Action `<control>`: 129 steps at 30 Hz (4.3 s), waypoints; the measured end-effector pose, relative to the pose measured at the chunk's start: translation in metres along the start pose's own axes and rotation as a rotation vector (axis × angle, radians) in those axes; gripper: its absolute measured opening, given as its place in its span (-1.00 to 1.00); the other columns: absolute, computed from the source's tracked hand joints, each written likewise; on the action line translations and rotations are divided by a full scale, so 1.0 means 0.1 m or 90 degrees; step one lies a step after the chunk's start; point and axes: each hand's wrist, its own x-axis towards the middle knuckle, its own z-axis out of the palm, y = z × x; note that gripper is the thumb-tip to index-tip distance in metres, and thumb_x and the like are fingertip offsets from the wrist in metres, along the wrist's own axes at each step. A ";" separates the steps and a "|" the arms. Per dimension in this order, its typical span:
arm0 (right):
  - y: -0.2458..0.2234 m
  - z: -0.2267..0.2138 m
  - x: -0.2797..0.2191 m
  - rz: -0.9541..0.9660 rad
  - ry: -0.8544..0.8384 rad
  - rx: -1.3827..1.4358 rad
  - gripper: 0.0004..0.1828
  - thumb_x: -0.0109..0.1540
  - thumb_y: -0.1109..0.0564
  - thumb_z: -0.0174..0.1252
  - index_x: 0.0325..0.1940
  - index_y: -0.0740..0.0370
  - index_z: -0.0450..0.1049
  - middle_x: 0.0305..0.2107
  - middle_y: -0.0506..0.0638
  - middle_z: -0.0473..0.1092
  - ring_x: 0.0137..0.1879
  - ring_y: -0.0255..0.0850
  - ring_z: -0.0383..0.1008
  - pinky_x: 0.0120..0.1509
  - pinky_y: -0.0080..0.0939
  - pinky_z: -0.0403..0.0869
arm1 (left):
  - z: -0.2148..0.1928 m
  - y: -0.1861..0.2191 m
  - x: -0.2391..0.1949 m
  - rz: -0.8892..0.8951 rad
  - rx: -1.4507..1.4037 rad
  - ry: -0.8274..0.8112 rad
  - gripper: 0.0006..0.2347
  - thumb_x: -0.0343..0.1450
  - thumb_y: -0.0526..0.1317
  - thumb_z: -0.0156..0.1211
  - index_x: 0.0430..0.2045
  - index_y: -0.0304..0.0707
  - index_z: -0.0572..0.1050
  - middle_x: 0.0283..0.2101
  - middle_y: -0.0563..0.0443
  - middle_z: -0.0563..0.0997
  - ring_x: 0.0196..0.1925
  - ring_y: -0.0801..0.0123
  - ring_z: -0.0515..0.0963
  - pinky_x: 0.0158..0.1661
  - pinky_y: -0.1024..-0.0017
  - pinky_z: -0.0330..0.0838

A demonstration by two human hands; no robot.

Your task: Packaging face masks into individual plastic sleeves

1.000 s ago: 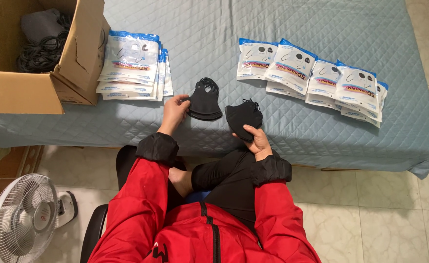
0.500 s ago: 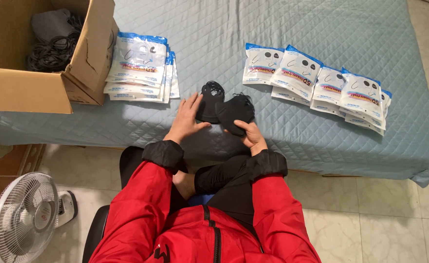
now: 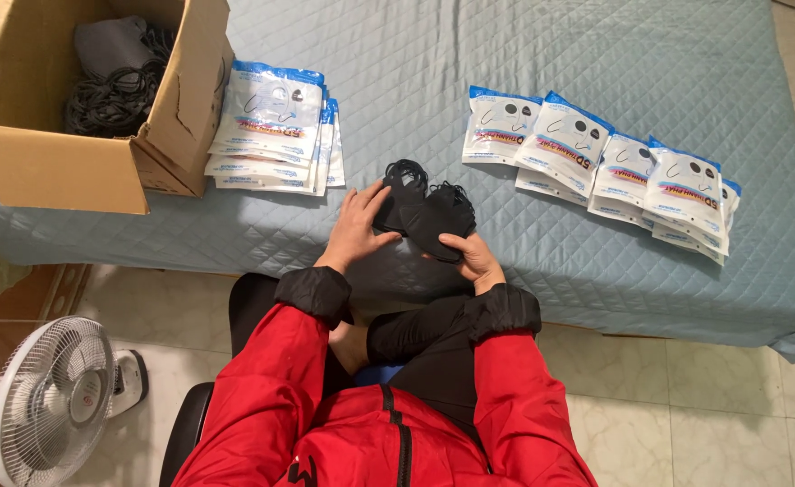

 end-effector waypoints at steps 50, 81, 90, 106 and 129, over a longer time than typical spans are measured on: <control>-0.05 -0.73 0.08 -0.011 -0.071 0.103 -0.53 0.31 0.29 0.11 0.33 0.30 0.36 0.02 0.37 0.48 0.06 0.28 0.54 0.09 0.61 0.47 | 0.26 0.69 0.27 0.138 0.111 0.132 -0.67 0.29 -0.20 0.43 -0.09 -0.16 0.53 -0.35 0.06 0.52 -0.28 0.26 0.54 -0.10 0.30 0.40; -0.08 -0.87 0.12 0.036 0.095 0.193 -0.71 0.16 0.35 0.21 -0.02 0.38 0.56 -0.23 0.32 0.57 -0.13 0.17 0.64 0.13 0.49 0.51 | -0.17 -0.16 0.17 -0.426 -0.560 0.120 -0.90 0.38 -0.36 0.26 -0.29 -0.35 0.52 -0.74 -0.06 0.46 -0.86 0.35 0.43 -0.77 0.51 0.26; -0.17 -0.72 0.04 0.062 0.049 0.184 -0.74 0.19 0.30 0.14 -0.06 0.40 0.58 -0.19 0.31 0.56 -0.10 0.15 0.62 0.14 0.46 0.51 | -0.08 -0.16 0.19 -0.448 -0.560 0.135 -0.91 0.34 -0.40 0.22 -0.34 -0.38 0.52 -0.66 -0.10 0.49 -0.90 0.36 0.36 -0.86 0.47 0.20; -0.09 -0.80 0.08 0.043 0.025 0.130 -0.52 0.18 0.36 0.18 0.20 0.29 0.48 -0.10 0.33 0.53 -0.05 0.20 0.61 0.11 0.53 0.49 | 0.11 0.14 0.20 -0.404 -0.396 0.186 -0.86 0.38 -0.26 0.28 -0.23 -0.17 0.63 -0.65 0.06 0.45 -0.55 0.46 0.42 -0.46 0.46 0.33; -0.01 -0.81 0.10 0.007 -0.032 0.098 -0.40 0.21 0.42 0.15 0.35 0.18 0.36 0.05 0.33 0.48 0.02 0.30 0.56 0.02 0.57 0.52 | 0.24 0.81 0.28 -0.059 -0.064 0.074 -0.76 0.42 -0.08 0.32 -0.09 0.04 0.48 -0.35 0.13 0.57 -0.22 0.18 0.66 -0.22 0.25 0.58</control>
